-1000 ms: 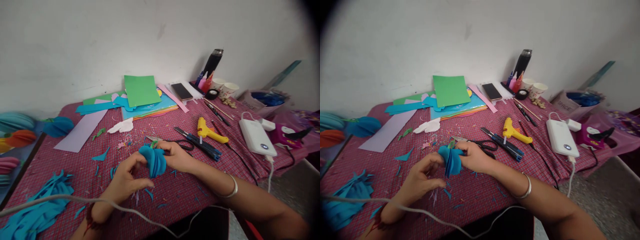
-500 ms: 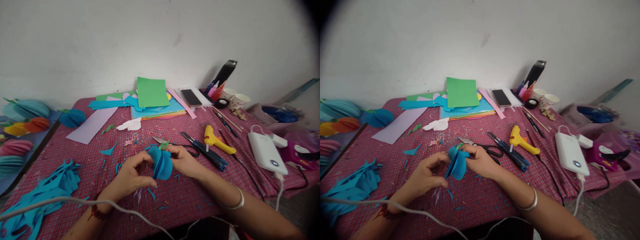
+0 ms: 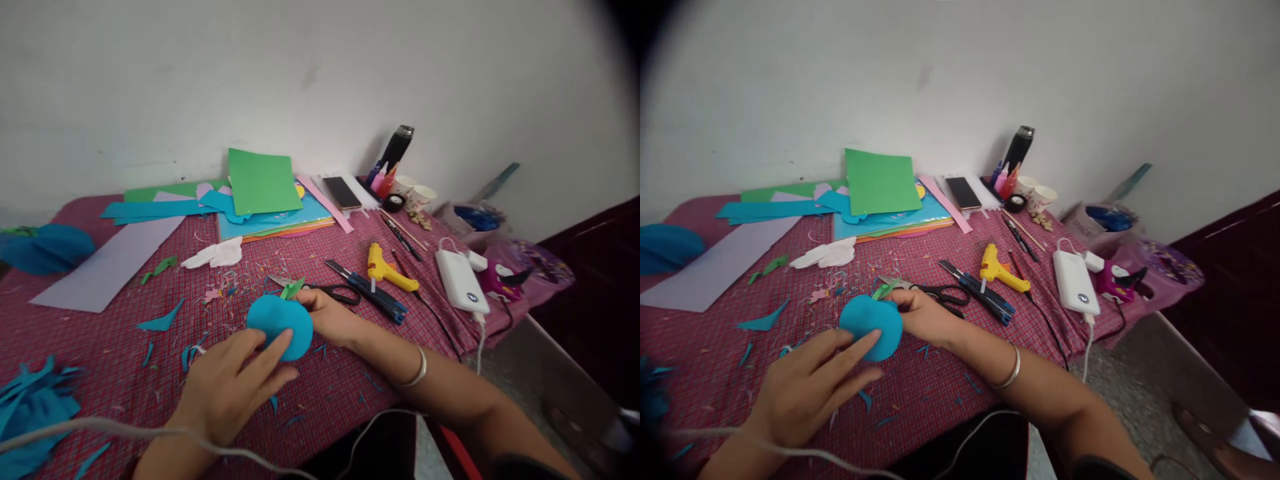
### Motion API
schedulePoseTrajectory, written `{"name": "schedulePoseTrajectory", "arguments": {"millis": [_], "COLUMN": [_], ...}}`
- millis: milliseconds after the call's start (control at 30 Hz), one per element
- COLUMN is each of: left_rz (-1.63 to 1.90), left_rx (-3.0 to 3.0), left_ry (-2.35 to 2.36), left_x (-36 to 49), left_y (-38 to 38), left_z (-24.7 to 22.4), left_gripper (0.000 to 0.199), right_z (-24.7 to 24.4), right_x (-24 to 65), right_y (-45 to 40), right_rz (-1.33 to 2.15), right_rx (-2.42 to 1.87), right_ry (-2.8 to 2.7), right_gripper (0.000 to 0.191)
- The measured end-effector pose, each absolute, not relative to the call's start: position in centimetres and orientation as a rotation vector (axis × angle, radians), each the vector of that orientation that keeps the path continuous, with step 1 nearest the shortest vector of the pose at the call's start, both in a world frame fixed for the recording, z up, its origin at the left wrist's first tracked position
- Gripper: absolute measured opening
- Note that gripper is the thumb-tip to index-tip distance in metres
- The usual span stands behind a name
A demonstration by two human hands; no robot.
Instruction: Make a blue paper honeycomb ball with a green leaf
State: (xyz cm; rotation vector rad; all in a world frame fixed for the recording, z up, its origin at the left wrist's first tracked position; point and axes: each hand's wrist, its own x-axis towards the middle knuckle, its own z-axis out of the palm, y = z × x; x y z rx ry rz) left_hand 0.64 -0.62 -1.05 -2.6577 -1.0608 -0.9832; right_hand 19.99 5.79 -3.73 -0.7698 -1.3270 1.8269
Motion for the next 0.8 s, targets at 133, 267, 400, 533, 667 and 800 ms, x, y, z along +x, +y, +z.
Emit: {"name": "schedulePoseTrajectory", "arguments": {"millis": [133, 267, 400, 533, 667, 800], "left_rz": [-1.022, -1.174, -1.308, -1.13, -1.066, -1.052], "left_rx": [-2.737, -2.753, -2.828, -2.827, -2.894, -2.894], "left_ry": [-1.151, -1.365, -1.556, -1.641, -1.587, -1.789], "left_x": [0.4, 0.4, 0.1, -0.6, -0.7, 0.1], "left_y": [-0.7, -0.7, -0.2, 0.6, 0.8, 0.3], "left_z": [-2.1, -2.4, -1.6, -0.1, 0.7, 0.1], "left_gripper": [0.038, 0.04, 0.053, 0.046, 0.023, 0.023], "right_z": [-3.9, -3.5, -3.1, -2.8, -2.2, -2.0], "right_x": [19.9, 20.1, 20.4, 20.8, 21.1, 21.1], "right_y": [5.8, 5.9, 6.1, 6.5, 6.6, 6.4], "right_rz": [1.835, 1.814, 1.745, 1.611, 1.415, 1.269], "right_rx": [-0.765, -0.75, -0.746, -0.74, -0.755, -0.762], "right_ry": [-1.328, -1.388, -1.484, -1.61, -1.761, -1.88], "right_gripper": [0.039, 0.044, 0.042, 0.033, 0.024, 0.021]}}
